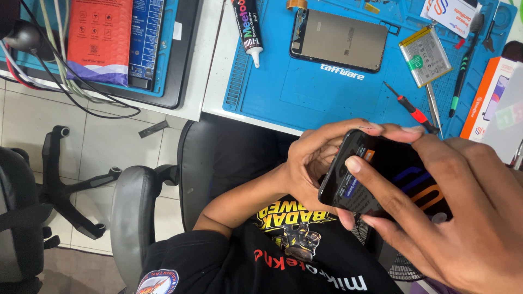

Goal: The person holds a disassembled phone frame and uses a screwdriver on its edge, then peels the protective film off a new replacement screen and holds the screen over the frame. They press the power button to test the phone, then set it on the mat and work on its exposed internals with their hands.

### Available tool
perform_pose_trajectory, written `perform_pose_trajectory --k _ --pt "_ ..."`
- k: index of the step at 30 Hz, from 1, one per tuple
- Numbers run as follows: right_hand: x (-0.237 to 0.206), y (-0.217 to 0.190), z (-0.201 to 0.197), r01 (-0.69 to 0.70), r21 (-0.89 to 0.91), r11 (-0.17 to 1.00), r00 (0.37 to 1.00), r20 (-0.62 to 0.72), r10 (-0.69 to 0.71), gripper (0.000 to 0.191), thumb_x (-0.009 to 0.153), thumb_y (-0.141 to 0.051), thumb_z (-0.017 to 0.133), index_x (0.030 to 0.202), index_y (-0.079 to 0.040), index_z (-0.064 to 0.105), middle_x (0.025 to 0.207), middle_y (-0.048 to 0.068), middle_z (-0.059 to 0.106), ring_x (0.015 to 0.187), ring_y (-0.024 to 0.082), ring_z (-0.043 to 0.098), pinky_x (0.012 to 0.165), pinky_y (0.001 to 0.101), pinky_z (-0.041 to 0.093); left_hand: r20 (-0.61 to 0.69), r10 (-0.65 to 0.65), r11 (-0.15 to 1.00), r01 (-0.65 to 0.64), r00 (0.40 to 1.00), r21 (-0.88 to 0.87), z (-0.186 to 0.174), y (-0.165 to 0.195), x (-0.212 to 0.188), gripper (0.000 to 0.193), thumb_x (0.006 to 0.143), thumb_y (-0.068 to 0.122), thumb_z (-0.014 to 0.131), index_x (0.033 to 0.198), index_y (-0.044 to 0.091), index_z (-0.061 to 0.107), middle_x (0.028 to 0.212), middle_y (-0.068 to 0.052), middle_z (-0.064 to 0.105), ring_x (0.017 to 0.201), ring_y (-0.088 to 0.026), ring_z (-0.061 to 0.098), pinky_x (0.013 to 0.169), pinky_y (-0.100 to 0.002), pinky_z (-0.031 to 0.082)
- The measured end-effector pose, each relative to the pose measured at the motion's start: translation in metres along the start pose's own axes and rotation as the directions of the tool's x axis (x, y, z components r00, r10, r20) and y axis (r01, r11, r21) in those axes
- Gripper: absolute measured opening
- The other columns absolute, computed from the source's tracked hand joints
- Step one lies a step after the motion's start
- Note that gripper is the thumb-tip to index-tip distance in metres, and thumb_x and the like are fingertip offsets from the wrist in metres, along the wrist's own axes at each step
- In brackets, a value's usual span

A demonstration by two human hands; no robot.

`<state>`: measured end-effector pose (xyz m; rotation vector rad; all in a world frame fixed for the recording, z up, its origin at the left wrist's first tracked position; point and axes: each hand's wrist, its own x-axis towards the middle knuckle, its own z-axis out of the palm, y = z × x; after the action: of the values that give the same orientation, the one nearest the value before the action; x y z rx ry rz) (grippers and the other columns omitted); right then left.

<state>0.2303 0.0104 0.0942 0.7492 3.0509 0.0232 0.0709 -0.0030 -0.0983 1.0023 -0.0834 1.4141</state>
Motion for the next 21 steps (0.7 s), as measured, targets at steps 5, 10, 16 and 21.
perform_pose_trajectory --k 5,10,16,21 --pt "-0.0005 -0.0058 -0.0009 -0.044 -0.023 0.999 0.999 0.003 0.044 0.068 0.071 -0.038 0.077 0.133 -0.012 0.069 0.125 0.029 0.058 0.090 0.035 0.059 0.071 0.0424 0.053 -0.002 -0.017 0.999 0.017 1.000 -0.039 0.0013 0.0005 -0.0023 0.101 0.080 0.017 0.097 0.163 0.014 0.039 0.151 -0.018 0.049 0.147 -0.027 0.045 0.130 -0.047 0.033" --pt "-0.0003 -0.0072 -0.0005 -0.043 -0.041 0.998 0.999 0.010 0.044 0.067 0.071 -0.039 0.076 0.133 -0.014 0.069 0.124 0.027 0.058 0.092 0.035 0.061 0.070 0.0431 0.054 -0.005 -0.024 0.999 0.024 1.000 -0.049 0.0015 0.0014 -0.0032 0.101 0.080 0.017 0.098 0.162 0.014 0.039 0.151 -0.018 0.049 0.147 -0.026 0.045 0.129 -0.047 0.032" --pt "0.0016 -0.0061 -0.0009 -0.016 -0.063 0.998 1.000 0.021 0.017 0.068 0.072 -0.040 0.075 0.134 -0.013 0.069 0.122 0.028 0.058 0.094 0.038 0.062 0.068 0.0434 0.054 -0.019 0.034 0.999 -0.035 0.999 -0.030 0.0011 -0.0019 -0.0023 0.100 0.079 0.020 0.096 0.161 0.013 0.039 0.151 -0.020 0.051 0.145 -0.029 0.046 0.128 -0.049 0.033" --pt "0.0068 -0.0042 -0.0023 0.014 -0.073 0.997 1.000 0.010 -0.014 0.068 0.075 -0.041 0.074 0.135 -0.011 0.068 0.121 0.028 0.058 0.094 0.038 0.060 0.067 0.0432 0.053 -0.041 0.052 0.998 -0.053 0.998 -0.028 0.0007 -0.0044 -0.0039 0.101 0.078 0.022 0.096 0.160 0.011 0.039 0.152 -0.023 0.054 0.143 -0.032 0.048 0.127 -0.051 0.034"
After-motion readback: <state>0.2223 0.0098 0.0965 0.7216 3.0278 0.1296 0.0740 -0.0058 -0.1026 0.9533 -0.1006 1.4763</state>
